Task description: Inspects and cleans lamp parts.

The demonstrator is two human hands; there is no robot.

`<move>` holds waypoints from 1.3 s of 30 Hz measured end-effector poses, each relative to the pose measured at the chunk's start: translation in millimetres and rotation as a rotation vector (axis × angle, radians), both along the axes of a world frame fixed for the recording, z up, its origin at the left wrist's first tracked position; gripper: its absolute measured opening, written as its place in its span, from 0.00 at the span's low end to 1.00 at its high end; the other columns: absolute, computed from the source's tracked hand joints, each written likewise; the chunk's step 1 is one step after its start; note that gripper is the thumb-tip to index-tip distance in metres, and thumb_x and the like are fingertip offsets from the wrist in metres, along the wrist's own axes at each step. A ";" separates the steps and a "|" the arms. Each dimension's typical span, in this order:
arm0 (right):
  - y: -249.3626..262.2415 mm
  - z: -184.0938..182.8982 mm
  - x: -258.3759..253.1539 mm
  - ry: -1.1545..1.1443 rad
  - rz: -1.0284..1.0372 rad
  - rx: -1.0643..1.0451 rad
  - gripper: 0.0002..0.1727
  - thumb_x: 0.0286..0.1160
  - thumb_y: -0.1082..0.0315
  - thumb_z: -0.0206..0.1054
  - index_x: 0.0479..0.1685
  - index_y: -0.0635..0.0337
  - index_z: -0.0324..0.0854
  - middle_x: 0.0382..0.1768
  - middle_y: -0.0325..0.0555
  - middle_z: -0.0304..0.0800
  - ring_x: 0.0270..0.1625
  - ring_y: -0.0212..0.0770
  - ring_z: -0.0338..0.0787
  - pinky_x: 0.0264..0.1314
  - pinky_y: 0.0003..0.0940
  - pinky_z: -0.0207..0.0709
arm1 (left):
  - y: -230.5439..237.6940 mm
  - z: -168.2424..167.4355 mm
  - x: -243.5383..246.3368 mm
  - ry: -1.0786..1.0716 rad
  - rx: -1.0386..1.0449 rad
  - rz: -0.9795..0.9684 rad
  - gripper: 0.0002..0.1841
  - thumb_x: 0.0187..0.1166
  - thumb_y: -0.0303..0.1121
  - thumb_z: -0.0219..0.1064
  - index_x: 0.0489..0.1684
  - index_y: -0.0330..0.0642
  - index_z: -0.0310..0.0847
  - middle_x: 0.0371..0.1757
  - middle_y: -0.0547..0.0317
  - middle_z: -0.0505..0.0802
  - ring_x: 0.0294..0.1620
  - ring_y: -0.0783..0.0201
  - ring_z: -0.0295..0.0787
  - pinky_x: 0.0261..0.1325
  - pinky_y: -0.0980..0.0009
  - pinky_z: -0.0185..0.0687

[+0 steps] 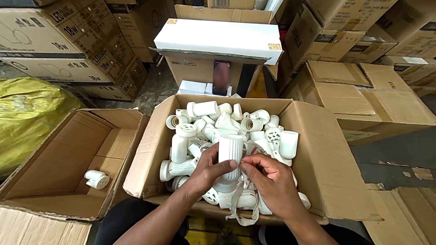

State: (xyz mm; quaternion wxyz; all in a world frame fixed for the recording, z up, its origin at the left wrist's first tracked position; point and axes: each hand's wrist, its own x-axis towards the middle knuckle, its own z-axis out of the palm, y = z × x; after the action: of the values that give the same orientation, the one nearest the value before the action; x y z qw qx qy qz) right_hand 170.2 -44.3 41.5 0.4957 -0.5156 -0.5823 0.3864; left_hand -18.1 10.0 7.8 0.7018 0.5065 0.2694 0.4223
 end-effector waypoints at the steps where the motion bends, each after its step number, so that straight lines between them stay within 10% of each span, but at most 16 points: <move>1: -0.5 0.4 0.0 -0.014 0.007 -0.006 0.07 0.77 0.68 0.70 0.44 0.61 0.91 0.34 0.37 0.93 0.33 0.26 0.88 0.35 0.18 0.83 | -0.1 -0.4 -0.2 0.003 -0.005 0.007 0.24 0.76 0.39 0.71 0.64 0.30 0.75 0.51 0.51 0.93 0.52 0.61 0.92 0.60 0.62 0.88; 6: 0.6 -2.1 1.3 -0.094 0.013 0.009 0.08 0.78 0.66 0.69 0.46 0.58 0.92 0.46 0.40 0.90 0.44 0.29 0.89 0.44 0.19 0.86 | -1.3 -0.9 0.1 0.033 0.006 0.040 0.24 0.76 0.40 0.71 0.62 0.31 0.76 0.50 0.52 0.93 0.51 0.62 0.93 0.59 0.62 0.89; 13: 1.5 1.1 -1.0 0.122 -0.018 -0.087 0.08 0.70 0.71 0.76 0.43 0.63 0.88 0.30 0.40 0.91 0.26 0.29 0.87 0.26 0.20 0.82 | -3.6 -1.3 0.5 -0.007 0.011 0.002 0.23 0.78 0.40 0.69 0.64 0.31 0.75 0.51 0.53 0.93 0.52 0.63 0.92 0.60 0.63 0.89; 39: 1.2 4.9 -3.3 0.245 -0.090 -0.164 0.06 0.70 0.69 0.77 0.35 0.62 0.90 0.26 0.40 0.90 0.25 0.29 0.86 0.26 0.22 0.81 | -6.4 6.4 -7.5 0.174 0.218 -0.113 0.29 0.80 0.53 0.63 0.65 0.33 0.74 0.52 0.64 0.92 0.54 0.72 0.90 0.61 0.69 0.87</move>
State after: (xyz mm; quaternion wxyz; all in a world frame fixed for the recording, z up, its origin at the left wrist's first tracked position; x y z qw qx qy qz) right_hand 167.0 -43.1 46.4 0.5363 -0.5290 -0.4601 0.4700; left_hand -25.6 3.5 14.2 0.6391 0.6289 0.2530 0.3633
